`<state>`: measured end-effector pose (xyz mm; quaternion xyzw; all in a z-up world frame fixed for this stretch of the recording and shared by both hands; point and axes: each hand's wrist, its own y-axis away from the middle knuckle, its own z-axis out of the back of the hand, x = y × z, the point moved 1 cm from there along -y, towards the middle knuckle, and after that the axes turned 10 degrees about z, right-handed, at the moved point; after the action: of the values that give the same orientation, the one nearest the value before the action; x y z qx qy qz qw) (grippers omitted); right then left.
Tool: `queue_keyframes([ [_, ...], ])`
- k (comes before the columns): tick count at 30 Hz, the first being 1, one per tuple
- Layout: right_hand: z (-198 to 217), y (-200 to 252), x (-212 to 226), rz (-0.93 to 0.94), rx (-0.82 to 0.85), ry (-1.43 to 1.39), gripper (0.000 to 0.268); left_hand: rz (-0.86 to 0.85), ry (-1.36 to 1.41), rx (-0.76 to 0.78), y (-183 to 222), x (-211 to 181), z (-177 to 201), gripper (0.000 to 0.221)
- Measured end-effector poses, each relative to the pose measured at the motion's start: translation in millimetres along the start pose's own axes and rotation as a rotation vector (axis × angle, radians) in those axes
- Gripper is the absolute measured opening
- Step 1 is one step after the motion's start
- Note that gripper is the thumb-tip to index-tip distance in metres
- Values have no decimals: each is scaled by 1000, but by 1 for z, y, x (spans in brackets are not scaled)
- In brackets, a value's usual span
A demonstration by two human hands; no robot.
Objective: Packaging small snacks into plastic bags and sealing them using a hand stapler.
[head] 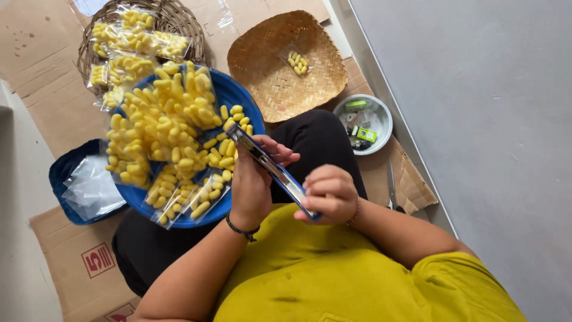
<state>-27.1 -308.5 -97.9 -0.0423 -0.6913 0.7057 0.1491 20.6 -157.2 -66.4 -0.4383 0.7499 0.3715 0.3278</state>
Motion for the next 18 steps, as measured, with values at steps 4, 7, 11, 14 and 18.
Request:
queue_keyframes([
  [4, 32, 17, -3, 8, 218, 3, 14, 215, 156, -120, -34, 10, 4, 63],
  [7, 77, 44, -39, -92, 403, -2, 31, 297, 134, -96, -45, 14, 4, 68],
  [11, 161, 135, -104, -388, 727, 672, 12, 336, 66, -47, -45, 15, 2, 69],
  [14, 196, 189, -132, -739, 1073, 924, 20, 344, 53, -47, -43, 15, 3, 69],
  [18, 199, 216, -143, -915, 1310, 1044, 13, 359, 34, -42, -39, 17, 14, 70],
])
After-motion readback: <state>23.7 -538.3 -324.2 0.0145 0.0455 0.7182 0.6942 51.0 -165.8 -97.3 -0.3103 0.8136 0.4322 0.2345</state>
